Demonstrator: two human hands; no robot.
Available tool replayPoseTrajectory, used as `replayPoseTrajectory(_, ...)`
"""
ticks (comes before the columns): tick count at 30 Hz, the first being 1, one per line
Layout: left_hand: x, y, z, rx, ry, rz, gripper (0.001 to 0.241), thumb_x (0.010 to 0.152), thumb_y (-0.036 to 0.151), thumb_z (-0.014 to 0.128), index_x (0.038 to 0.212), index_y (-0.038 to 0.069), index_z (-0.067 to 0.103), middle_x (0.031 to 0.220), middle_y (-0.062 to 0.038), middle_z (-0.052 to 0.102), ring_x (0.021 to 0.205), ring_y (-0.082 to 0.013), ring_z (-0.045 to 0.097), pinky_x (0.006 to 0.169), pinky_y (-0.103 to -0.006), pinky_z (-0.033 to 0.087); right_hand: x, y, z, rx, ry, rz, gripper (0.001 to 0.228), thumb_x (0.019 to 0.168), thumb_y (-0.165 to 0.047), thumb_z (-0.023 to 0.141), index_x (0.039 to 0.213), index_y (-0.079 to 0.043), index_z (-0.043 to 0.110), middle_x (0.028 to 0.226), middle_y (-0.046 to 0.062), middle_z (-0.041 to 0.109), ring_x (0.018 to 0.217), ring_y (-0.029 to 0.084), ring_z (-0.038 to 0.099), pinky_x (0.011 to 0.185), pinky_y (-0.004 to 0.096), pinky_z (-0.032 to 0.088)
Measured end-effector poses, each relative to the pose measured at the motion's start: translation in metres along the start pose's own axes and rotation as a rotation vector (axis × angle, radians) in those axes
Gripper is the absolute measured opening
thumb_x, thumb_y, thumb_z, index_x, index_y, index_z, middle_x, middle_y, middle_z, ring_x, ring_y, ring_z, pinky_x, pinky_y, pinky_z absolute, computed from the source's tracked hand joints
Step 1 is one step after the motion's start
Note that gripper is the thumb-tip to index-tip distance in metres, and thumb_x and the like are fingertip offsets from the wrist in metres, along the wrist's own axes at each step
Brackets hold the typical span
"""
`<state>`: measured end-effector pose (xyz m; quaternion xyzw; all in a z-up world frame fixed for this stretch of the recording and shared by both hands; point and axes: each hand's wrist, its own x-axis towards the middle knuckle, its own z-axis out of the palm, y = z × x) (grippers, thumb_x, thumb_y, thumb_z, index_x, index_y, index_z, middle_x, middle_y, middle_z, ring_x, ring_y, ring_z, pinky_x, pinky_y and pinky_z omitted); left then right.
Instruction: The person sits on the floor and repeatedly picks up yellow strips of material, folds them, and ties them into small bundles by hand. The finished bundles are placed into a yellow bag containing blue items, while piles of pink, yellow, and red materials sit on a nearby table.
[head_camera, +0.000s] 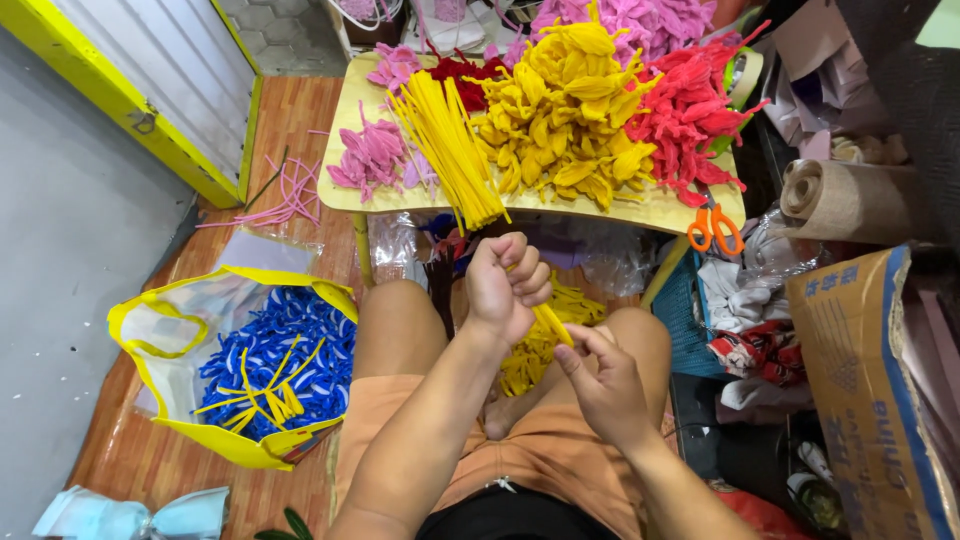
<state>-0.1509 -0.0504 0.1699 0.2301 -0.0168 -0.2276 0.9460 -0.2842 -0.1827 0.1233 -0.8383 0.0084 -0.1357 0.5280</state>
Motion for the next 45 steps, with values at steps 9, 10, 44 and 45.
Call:
replayPoseTrajectory(9,0.006,0.005,-0.019,0.052,-0.191,-0.127,0.034,0.091,0.031,0.042,0.064,0.025,0.022,0.054,0.012,0.009,0.042,-0.003,0.009,0.032,-0.0189,0.013,0.008,-0.009,0.013,0.837,0.031,0.372,0.041,0.103,-0.021,0.056,0.139,-0.003,0.062,0.14,0.012,0.068,0.121,0.016,0.063,0.094,0.025,0.048)
replayPoseTrajectory(10,0.006,0.004,-0.018,0.053,-0.189,-0.123,0.034,0.091,0.031,0.042,0.064,0.025,0.022,0.054,0.012,0.009,0.042,-0.003,0.009,0.032,-0.0189,0.013,0.007,-0.01,0.014,0.838,0.027,0.372,0.041,0.103,-0.021,0.056,0.139,-0.003,0.062,0.14,0.012,0.068,0.121,0.016,0.063,0.094,0.025,0.048)
replayPoseTrajectory(44,0.005,-0.007,-0.029,0.072,-0.208,-0.204,0.031,0.087,0.033,0.042,0.064,0.025,0.022,0.054,0.011,0.009,0.042,-0.0028,0.009,0.034,-0.0172,0.017,-0.015,0.051,0.034,0.699,-0.138,0.414,0.029,0.098,-0.003,0.065,0.125,0.007,0.071,0.085,0.022,0.079,0.07,0.026,0.078,0.062,0.034,0.066)
replayPoseTrajectory(45,0.005,-0.006,-0.029,0.055,-0.204,-0.206,0.031,0.087,0.033,0.041,0.065,0.025,0.022,0.054,0.011,0.009,0.042,-0.0025,0.009,0.035,-0.0168,0.017,-0.015,0.047,0.034,0.689,-0.127,0.391,0.029,0.098,-0.002,0.064,0.125,0.008,0.07,0.087,0.024,0.079,0.072,0.027,0.079,0.063,0.036,0.067)
